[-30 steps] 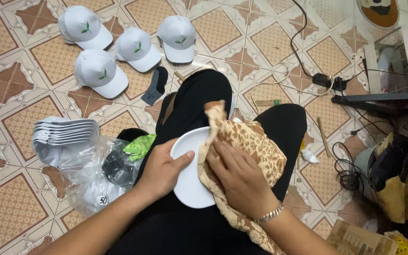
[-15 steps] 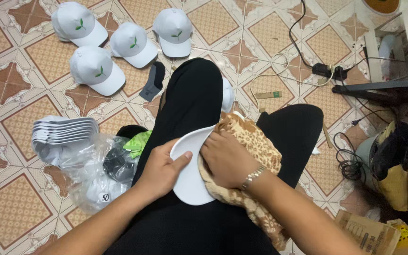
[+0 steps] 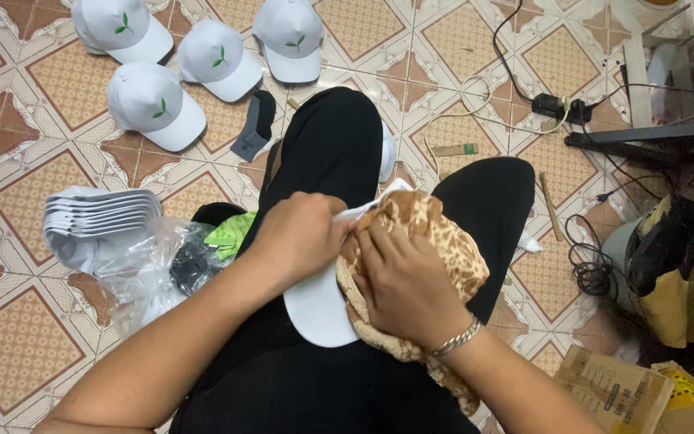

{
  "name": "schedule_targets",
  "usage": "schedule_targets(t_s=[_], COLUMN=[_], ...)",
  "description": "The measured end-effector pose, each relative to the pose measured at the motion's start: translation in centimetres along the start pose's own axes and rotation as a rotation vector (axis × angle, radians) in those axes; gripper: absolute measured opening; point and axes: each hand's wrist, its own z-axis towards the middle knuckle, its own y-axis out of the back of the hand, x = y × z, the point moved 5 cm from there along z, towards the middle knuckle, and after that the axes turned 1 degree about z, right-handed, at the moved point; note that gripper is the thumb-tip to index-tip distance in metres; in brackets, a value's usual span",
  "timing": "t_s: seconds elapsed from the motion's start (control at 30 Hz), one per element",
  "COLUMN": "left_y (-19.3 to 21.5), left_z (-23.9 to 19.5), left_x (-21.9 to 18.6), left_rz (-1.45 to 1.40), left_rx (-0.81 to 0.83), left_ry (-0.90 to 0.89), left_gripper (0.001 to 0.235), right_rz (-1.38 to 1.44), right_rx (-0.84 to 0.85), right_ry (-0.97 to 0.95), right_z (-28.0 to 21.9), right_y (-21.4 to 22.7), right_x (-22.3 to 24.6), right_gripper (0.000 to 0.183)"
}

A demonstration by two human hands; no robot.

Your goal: The person sits on the floor and uses a hair dryer to dry a white cap with a green leaf logo. They hold the cap in one hand and direct the hair dryer at the logo and other parts of the cap. Several other similar caps are visible on the floor nearby.

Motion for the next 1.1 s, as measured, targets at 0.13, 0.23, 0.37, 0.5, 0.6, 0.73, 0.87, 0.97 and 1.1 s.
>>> schedule_targets(t_s=[0.13,0.23,0.37,0.5,0.6,0.73,0.87,0.97,1.1], left_y=[-1.2,-1.6,-1.2,-0.1,0.2,-0.9,-5.1,-7.6,-7.3], left_z=[-0.7,-1.7,-1.7,-1.0,-1.3,-4.2,-8.2,-9.1,-8.6], left_x=[-0.3,-0.7,0.2,1.4,2.2,3.9,4.3,5.0,5.3], left_rz=[0.04,0.077,-0.011,-0.135,-0.364,-0.676,-0.869,-1.057,-1.188], left_rx=[-0.034,-0.1,-0.126,-0.129,-0.167,-0.111,0.12,0.273,0.271], left_ry=[-0.239,-0.41,-0.305,-0.226,-0.202,0.072,0.259,0.396,0.402], left_gripper=[0.027,0.023,0.022,0.02,0.024,0.051,0.048,0.031,0.022], right_rz=[0.017,0.084,0.294,0.639,0.608,0.471,0.373,0.224,0.003], right_rx=[0.4,0.577,0.402,-0.371,-0.39,-0.25,-0.265,-0.213,-0.218], right_ry=[0.015,0.038,0.025,-0.053,0.151,0.223,0.263,0.251,0.232], right_z=[1.5,2.8,3.2,-0.1,-2.9,-4.1,-3.1,-1.5,0.4], right_y=[-1.6,-2.7,-2.0,2.1,2.1,0.5,-0.8,-2.3,-3.1], right_x=[0.0,-0.7,-2.4,-4.0,-1.6,0.3,0.5,1.8,3.2], right_gripper=[0.047,0.04,0.04,0.037,0.03,0.032,0.029,0.011,0.016])
